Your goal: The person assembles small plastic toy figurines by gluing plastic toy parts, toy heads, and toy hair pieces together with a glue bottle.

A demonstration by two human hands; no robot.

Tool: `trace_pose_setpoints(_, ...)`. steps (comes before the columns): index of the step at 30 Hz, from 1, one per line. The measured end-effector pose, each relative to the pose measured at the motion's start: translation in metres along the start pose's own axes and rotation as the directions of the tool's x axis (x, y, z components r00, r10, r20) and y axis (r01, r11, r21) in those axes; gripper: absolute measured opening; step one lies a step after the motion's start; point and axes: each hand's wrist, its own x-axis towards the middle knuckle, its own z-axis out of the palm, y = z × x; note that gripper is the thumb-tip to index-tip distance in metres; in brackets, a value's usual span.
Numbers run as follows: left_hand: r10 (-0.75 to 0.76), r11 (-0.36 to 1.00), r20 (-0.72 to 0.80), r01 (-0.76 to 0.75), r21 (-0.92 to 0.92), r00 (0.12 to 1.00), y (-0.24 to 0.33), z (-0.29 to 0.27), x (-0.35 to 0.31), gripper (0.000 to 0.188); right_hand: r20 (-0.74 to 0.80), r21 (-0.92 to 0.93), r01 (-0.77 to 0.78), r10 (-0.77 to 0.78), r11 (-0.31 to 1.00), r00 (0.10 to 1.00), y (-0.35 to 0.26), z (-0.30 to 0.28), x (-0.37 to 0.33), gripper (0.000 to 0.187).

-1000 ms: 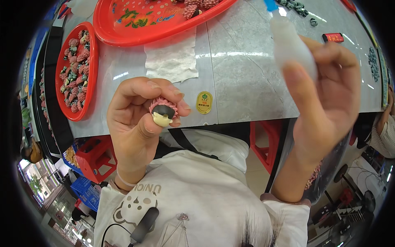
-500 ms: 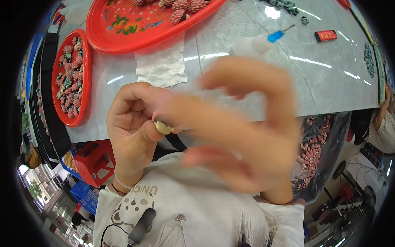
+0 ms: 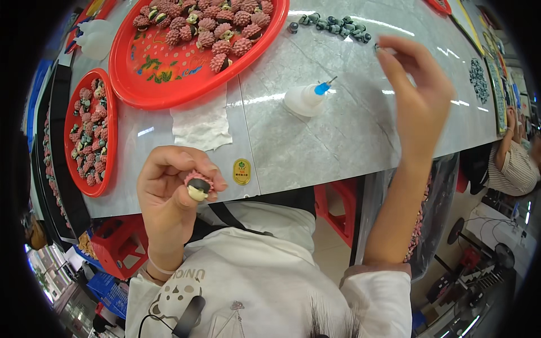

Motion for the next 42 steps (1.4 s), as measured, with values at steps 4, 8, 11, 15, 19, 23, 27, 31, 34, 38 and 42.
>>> trace_pose_setpoints(4, -0.059, 0.996, 0.019, 0.060, -0.061, 0.998, 0.001, 0.005, 0.000, 0.031, 0.347, -0.251, 0.384, -0.287, 0.889, 0.893, 0.011, 0.032, 0.025, 0.013)
trace_pose_setpoints(8, -0.053, 0.995, 0.016, 0.055, -0.088, 0.998, 0.000, 0.001, 0.000, 0.030, 0.426, -0.288, 0.455, -0.312, 0.843, 0.849, 0.000, 0.042, 0.025, 0.012)
trace_pose_setpoints(11, -0.076, 0.990, 0.022, 0.078, -0.115, 0.997, 0.001, 0.000, 0.002, 0.029, 0.407, -0.322, 0.463, -0.321, 0.826, 0.856, -0.001, 0.036, 0.022, 0.011)
trace_pose_setpoints(15, -0.095, 0.985, 0.015, 0.096, -0.147, 0.995, 0.006, 0.000, -0.001, 0.028, 0.184, 0.063, 0.149, -0.158, 0.987, 0.970, -0.002, 0.005, 0.007, 0.015)
trace_pose_setpoints(19, -0.161, 0.986, -0.061, 0.157, -0.065, 0.985, 0.006, 0.004, -0.001, 0.037, 0.167, 0.276, 0.044, -0.093, 0.960, 0.982, -0.023, -0.037, -0.021, 0.018)
trace_pose_setpoints(23, -0.141, 0.987, -0.032, 0.138, -0.081, 0.989, 0.004, 0.006, -0.001, 0.038, 0.307, 0.621, -0.046, -0.188, 0.783, 0.933, -0.039, -0.031, -0.056, 0.017)
trace_pose_setpoints(27, -0.152, 0.985, -0.016, 0.151, -0.079, 0.988, 0.003, 0.009, -0.003, 0.038, 0.528, 0.547, -0.325, -0.017, 0.771, 0.849, -0.062, 0.002, -0.078, 0.022)
trace_pose_setpoints(31, -0.176, 0.984, -0.046, 0.175, -0.021, 0.983, 0.006, 0.012, -0.006, 0.039, 0.621, 0.488, -0.067, -0.292, 0.870, 0.727, -0.063, 0.013, -0.073, 0.022)
trace_pose_setpoints(34, -0.145, 0.989, -0.076, 0.145, 0.002, 0.987, 0.003, 0.013, -0.008, 0.040, 0.465, 0.516, 0.086, -0.364, 0.852, 0.807, -0.071, 0.028, -0.083, 0.028)
trace_pose_setpoints(38, -0.123, 0.992, -0.105, 0.125, 0.008, 0.987, 0.003, 0.014, -0.008, 0.041, 0.440, 0.474, 0.164, -0.394, 0.865, 0.807, -0.070, 0.028, -0.084, 0.032)
trace_pose_setpoints(42, -0.085, 0.993, -0.119, 0.093, 0.066, 0.989, 0.001, 0.013, -0.010, 0.042, 0.427, 0.436, 0.299, -0.488, 0.849, 0.761, -0.071, 0.029, -0.081, 0.026)
